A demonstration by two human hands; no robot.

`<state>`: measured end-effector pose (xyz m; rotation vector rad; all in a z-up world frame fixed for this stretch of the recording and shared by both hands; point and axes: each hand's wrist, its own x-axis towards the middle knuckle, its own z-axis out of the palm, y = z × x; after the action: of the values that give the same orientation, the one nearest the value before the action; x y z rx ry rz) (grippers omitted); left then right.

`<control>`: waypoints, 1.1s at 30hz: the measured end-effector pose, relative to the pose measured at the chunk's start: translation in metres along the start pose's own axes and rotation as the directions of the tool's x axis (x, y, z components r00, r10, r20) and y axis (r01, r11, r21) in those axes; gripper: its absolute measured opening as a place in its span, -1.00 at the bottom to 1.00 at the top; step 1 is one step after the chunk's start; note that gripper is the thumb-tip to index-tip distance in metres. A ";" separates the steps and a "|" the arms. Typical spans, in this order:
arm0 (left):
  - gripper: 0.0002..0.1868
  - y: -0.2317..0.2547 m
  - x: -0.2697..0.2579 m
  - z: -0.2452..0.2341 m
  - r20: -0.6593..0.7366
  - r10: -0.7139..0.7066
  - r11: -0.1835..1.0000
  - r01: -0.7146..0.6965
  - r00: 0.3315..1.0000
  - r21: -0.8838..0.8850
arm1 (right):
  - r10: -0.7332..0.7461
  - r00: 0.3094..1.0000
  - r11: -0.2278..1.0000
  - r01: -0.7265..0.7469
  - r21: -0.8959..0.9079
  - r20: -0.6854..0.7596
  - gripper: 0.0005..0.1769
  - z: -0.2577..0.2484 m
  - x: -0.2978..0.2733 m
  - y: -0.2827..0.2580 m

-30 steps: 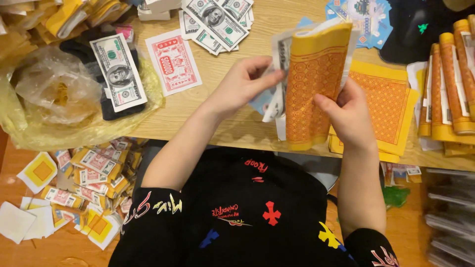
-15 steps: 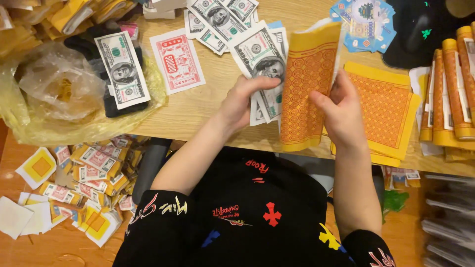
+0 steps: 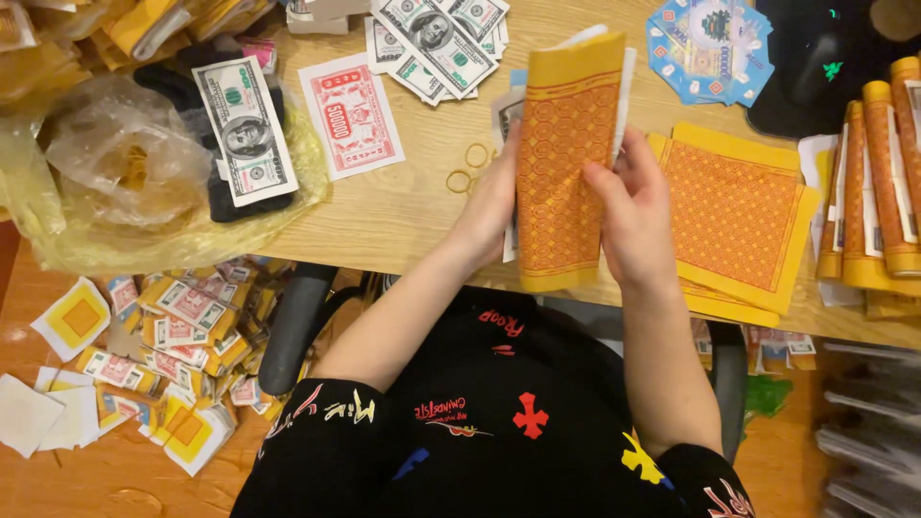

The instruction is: Folding and bundling ritual joss paper and spirit money at a desk.

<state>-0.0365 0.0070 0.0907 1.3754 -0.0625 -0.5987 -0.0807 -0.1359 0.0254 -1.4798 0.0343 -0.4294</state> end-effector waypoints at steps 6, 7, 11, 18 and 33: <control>0.00 -0.003 0.006 -0.003 0.068 -0.118 0.858 0.136 0.991 -0.495 | -0.051 0.997 0.994 0.056 -0.097 0.057 -0.52 0.018 0.003 0.001; -0.02 -0.005 0.010 -0.004 0.066 -0.115 0.849 0.132 0.991 -0.511 | -0.041 0.997 0.996 0.046 -0.082 0.062 -0.51 0.020 0.003 0.000; -0.08 -0.002 0.003 -0.017 -0.053 -0.088 0.905 0.058 0.995 -0.422 | 0.018 1.000 0.999 -0.017 -0.050 0.008 -0.53 0.024 0.004 -0.004; -0.18 -0.050 0.028 -0.021 -0.041 0.113 0.862 -0.118 0.993 -0.494 | 0.007 0.999 0.995 -0.010 -0.095 -0.033 -0.58 0.027 0.008 -0.005; -0.66 -0.084 0.042 -0.060 -0.075 0.183 0.809 -0.194 0.980 -0.554 | -0.209 0.971 0.462 -0.007 -0.887 -0.117 -0.75 -0.177 0.169 0.062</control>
<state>-0.0086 0.0368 -0.0133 0.7853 -0.0060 -0.3906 0.0416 -0.3534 -0.0125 -2.4969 0.4047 -0.7337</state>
